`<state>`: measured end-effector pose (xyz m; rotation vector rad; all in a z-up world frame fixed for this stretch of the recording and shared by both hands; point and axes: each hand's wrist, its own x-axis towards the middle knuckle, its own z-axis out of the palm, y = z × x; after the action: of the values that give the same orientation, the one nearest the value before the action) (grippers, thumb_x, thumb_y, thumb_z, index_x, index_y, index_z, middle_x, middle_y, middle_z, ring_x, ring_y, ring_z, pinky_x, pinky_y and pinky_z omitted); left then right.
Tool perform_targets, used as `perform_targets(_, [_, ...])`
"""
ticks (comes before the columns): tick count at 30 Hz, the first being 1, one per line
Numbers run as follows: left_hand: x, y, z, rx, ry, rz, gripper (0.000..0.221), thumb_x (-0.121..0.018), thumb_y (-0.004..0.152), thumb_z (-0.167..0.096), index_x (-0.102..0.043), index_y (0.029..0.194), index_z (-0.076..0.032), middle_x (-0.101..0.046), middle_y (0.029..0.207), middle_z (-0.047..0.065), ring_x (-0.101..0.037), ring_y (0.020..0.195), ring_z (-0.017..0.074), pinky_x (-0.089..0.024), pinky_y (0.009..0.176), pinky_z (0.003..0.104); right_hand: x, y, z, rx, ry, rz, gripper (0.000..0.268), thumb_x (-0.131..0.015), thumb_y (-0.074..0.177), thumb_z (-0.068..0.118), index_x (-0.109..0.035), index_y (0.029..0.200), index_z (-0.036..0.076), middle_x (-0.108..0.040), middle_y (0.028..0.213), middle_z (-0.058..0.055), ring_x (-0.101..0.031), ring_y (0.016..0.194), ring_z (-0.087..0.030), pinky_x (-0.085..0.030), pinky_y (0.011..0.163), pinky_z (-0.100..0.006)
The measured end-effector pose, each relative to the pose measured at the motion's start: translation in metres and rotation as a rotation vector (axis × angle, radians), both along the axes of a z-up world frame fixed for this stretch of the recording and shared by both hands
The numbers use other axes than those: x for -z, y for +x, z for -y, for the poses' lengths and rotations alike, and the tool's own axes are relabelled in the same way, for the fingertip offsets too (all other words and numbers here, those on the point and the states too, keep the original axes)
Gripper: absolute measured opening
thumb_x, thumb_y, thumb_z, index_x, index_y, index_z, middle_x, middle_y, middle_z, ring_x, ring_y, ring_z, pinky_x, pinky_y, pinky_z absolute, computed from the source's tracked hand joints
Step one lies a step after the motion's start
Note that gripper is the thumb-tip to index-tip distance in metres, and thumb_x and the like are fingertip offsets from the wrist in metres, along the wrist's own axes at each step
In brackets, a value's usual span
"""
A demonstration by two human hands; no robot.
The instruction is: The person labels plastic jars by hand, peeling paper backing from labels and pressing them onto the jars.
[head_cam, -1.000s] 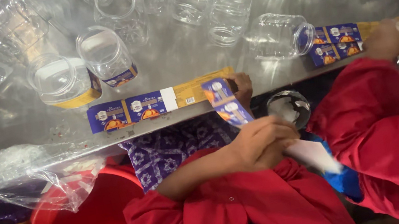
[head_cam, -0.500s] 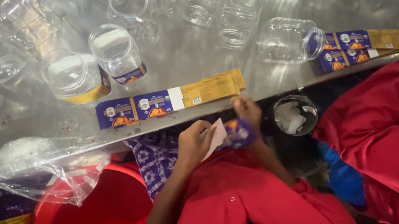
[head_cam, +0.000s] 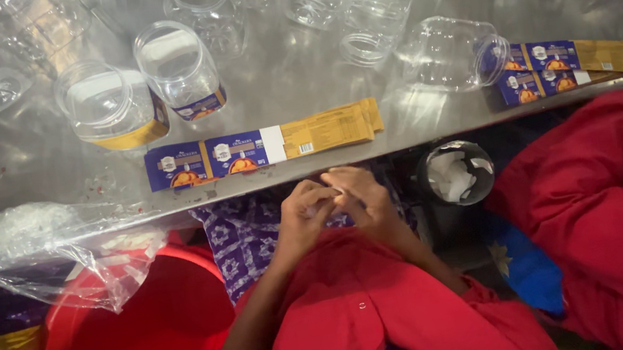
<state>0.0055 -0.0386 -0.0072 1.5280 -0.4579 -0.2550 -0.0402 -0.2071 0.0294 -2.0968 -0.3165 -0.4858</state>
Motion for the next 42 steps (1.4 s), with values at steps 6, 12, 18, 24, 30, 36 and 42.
perform_targets(6, [-0.006, -0.009, 0.003, 0.020, -0.011, 0.063, 0.021, -0.071, 0.090, 0.004, -0.075, 0.109, -0.005, -0.060, 0.090, 0.007, -0.059, 0.082, 0.0178, -0.049, 0.072, 0.030, 0.025, -0.007, 0.003, -0.067, 0.370, -0.260, 0.032, -0.054, 0.106, 0.020, -0.068, 0.125, -0.001, -0.075, 0.123, -0.015, -0.074, 0.103, -0.025, -0.059, 0.092, -0.034])
perform_targets(12, [-0.016, -0.009, 0.001, -0.002, 0.044, 0.045, 0.028, -0.071, 0.091, 0.001, -0.075, 0.119, -0.005, -0.054, 0.083, 0.006, -0.053, 0.075, 0.0153, -0.046, 0.067, 0.029, 0.054, -0.001, 0.035, -0.058, 1.465, -0.237, 0.031, -0.054, 0.104, 0.031, -0.065, 0.105, 0.002, -0.073, 0.098, -0.012, -0.074, 0.103, -0.033, -0.052, 0.106, -0.050])
perform_targets(18, [-0.006, -0.003, -0.006, -0.039, -0.047, 0.012, 0.016, -0.074, 0.095, -0.002, -0.076, 0.111, -0.002, -0.055, 0.084, 0.003, -0.052, 0.075, 0.0129, -0.044, 0.068, 0.027, 0.045, 0.003, 0.044, 0.010, 1.140, -0.089, 0.047, -0.078, 0.092, 0.024, -0.058, 0.133, 0.018, -0.056, 0.097, -0.002, -0.062, 0.085, -0.019, -0.053, 0.098, -0.049])
perform_targets(24, [-0.009, 0.007, -0.022, -0.080, -0.230, -0.307, 0.006, -0.065, 0.097, -0.001, -0.068, 0.098, -0.006, -0.067, 0.093, 0.005, -0.064, 0.082, 0.0141, -0.055, 0.072, 0.031, 0.043, 0.007, -0.009, -0.229, 0.047, -0.076, 0.037, -0.084, 0.087, 0.015, -0.067, 0.118, 0.003, -0.064, 0.117, -0.008, -0.063, 0.112, -0.025, -0.053, 0.095, -0.040])
perform_targets(30, [-0.032, 0.042, -0.113, -0.271, -1.021, -0.302, 0.016, -0.060, 0.099, -0.006, -0.061, 0.115, -0.006, -0.067, 0.095, 0.008, -0.066, 0.077, 0.0203, -0.057, 0.073, 0.038, 0.038, 0.009, 0.036, 0.023, 0.009, -0.336, 0.016, -0.086, 0.078, 0.012, -0.080, 0.091, 0.005, -0.066, 0.093, -0.008, -0.065, 0.089, -0.021, -0.053, 0.079, -0.035])
perform_targets(36, [-0.022, 0.047, -0.120, -0.036, -1.030, -0.381, 0.019, -0.057, 0.101, -0.016, -0.062, 0.113, -0.003, -0.061, 0.075, 0.006, -0.056, 0.054, 0.0167, -0.045, 0.049, 0.030, 0.039, -0.001, 0.073, -0.192, 0.759, -0.216, 0.018, -0.086, 0.085, 0.015, -0.073, 0.088, 0.003, -0.065, 0.094, -0.007, -0.062, 0.096, -0.020, -0.055, 0.096, -0.038])
perform_targets(42, [-0.016, 0.032, -0.074, -0.018, -0.757, -0.662, 0.023, -0.058, 0.109, -0.020, -0.062, 0.116, 0.001, -0.044, 0.051, -0.004, -0.037, 0.034, 0.0044, -0.028, 0.034, 0.023, 0.010, 0.003, 0.055, -0.317, 0.242, -0.374, 0.037, -0.093, 0.069, 0.034, -0.075, 0.086, 0.006, -0.068, 0.096, -0.008, -0.067, 0.095, -0.021, -0.055, 0.083, -0.035])
